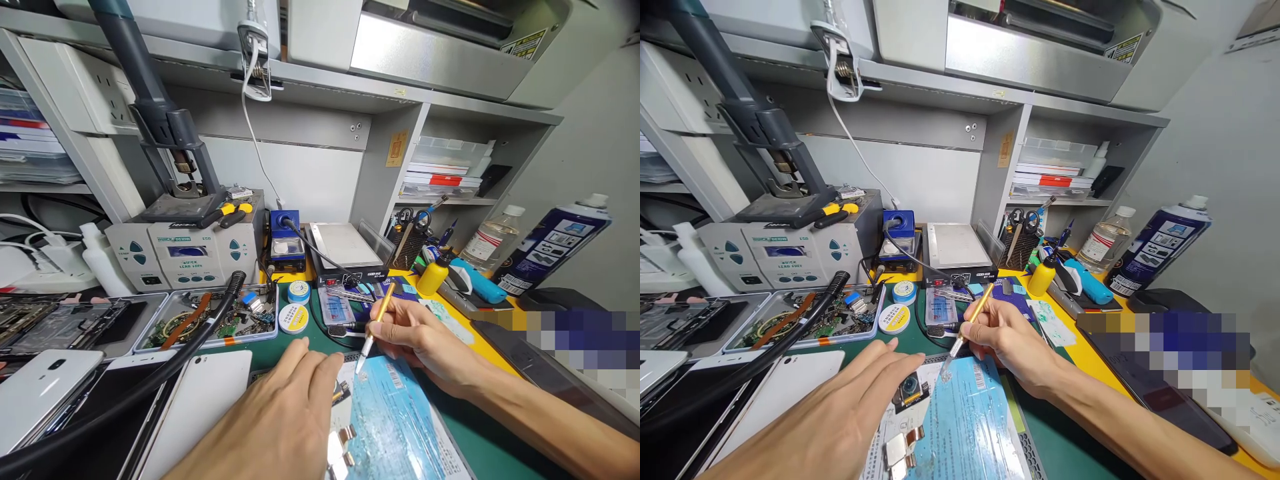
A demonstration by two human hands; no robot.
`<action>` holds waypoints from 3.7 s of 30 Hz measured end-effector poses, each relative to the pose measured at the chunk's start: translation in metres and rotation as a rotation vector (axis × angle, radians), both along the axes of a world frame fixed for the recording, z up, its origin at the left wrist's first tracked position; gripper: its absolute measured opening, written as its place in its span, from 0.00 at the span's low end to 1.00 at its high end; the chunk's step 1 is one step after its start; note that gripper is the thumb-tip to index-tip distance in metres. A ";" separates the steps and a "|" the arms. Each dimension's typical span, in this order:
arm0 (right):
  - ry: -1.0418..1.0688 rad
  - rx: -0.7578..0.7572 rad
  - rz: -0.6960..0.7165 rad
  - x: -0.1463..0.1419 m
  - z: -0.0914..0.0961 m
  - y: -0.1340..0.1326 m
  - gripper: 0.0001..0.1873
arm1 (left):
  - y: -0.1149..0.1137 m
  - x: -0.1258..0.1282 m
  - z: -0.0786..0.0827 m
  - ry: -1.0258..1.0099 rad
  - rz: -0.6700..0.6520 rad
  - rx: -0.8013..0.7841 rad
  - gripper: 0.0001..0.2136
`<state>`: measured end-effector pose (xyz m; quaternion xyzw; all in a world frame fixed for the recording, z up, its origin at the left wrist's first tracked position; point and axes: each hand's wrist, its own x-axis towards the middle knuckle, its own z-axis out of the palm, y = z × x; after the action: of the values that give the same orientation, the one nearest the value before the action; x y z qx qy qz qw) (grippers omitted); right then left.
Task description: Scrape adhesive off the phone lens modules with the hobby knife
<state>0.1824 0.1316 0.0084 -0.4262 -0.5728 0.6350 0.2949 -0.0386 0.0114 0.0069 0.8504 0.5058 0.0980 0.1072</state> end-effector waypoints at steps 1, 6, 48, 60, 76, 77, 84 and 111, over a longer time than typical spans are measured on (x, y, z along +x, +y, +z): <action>-0.003 0.001 0.006 0.000 0.000 0.000 0.18 | 0.000 0.000 0.000 -0.007 -0.008 0.012 0.35; -0.007 0.003 0.042 -0.001 0.000 0.001 0.19 | 0.000 -0.001 0.000 0.003 -0.027 0.061 0.37; -0.023 -0.066 0.032 0.003 0.003 0.005 0.19 | 0.001 -0.001 0.000 -0.033 -0.014 0.069 0.35; 0.006 -0.111 0.007 0.001 -0.002 0.008 0.18 | 0.000 -0.003 0.001 0.007 -0.011 0.068 0.33; -0.034 -0.068 0.042 0.003 0.001 0.005 0.18 | 0.000 0.000 0.000 -0.053 0.011 0.072 0.33; -0.032 -0.070 0.042 0.003 0.001 0.005 0.18 | 0.000 0.000 0.000 -0.052 0.013 0.073 0.32; -0.010 -0.067 0.039 0.002 -0.002 0.006 0.17 | -0.001 -0.003 -0.001 -0.103 0.010 0.084 0.36; -0.031 -0.045 0.022 0.003 -0.004 0.004 0.19 | -0.001 -0.001 -0.001 0.011 0.002 0.038 0.32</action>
<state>0.1855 0.1358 0.0046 -0.4361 -0.5677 0.6443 0.2691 -0.0392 0.0102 0.0063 0.8522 0.5054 0.1029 0.0880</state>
